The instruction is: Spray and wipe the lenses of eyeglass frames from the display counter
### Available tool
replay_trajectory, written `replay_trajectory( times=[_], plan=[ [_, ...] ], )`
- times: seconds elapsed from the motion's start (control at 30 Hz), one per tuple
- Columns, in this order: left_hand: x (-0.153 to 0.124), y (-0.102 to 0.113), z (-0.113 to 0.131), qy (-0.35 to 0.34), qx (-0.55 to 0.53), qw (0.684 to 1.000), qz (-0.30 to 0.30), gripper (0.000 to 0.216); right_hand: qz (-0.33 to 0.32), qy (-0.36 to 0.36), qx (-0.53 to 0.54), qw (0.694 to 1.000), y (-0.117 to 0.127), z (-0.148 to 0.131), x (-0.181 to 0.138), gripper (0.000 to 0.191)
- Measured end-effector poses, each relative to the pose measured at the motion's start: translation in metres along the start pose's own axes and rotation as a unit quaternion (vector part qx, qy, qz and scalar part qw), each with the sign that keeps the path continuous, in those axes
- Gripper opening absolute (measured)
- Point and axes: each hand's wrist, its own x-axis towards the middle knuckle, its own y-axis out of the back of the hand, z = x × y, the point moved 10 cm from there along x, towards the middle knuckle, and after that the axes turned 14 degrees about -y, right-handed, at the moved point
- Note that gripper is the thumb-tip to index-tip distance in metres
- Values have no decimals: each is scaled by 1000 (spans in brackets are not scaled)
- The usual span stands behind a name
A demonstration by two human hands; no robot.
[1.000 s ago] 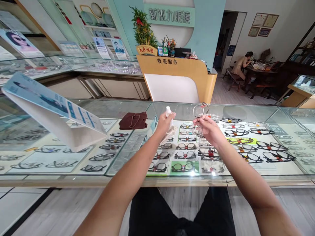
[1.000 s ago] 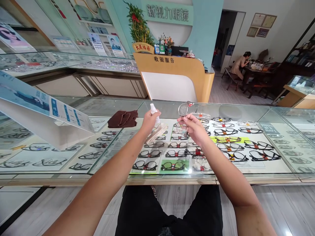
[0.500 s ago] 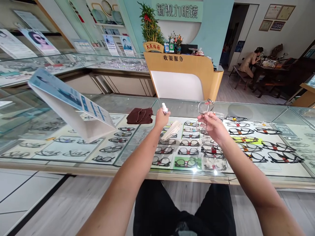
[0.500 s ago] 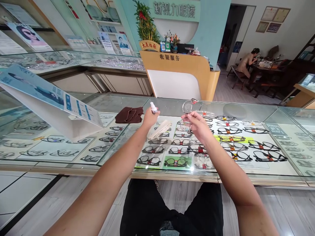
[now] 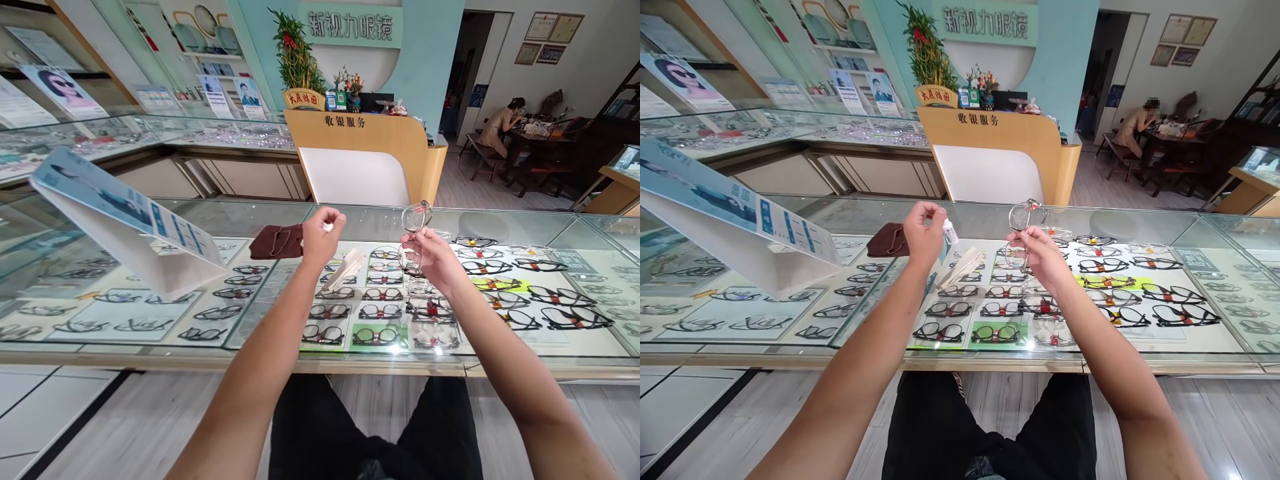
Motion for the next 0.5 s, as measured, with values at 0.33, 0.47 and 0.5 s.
replay_trajectory(
  times=[0.33,0.47,0.5],
  plan=[
    [-14,-41,19,1,-34,967,-251,24,13,2,12,1000,4,-1,-2,48],
    [-15,-44,20,-7,-23,959,-281,19,12,6,2,1000,4,-1,-2,46],
    [-16,-46,20,-7,-19,956,-294,17,10,6,2,1000,4,-1,-2,46]
  ],
)
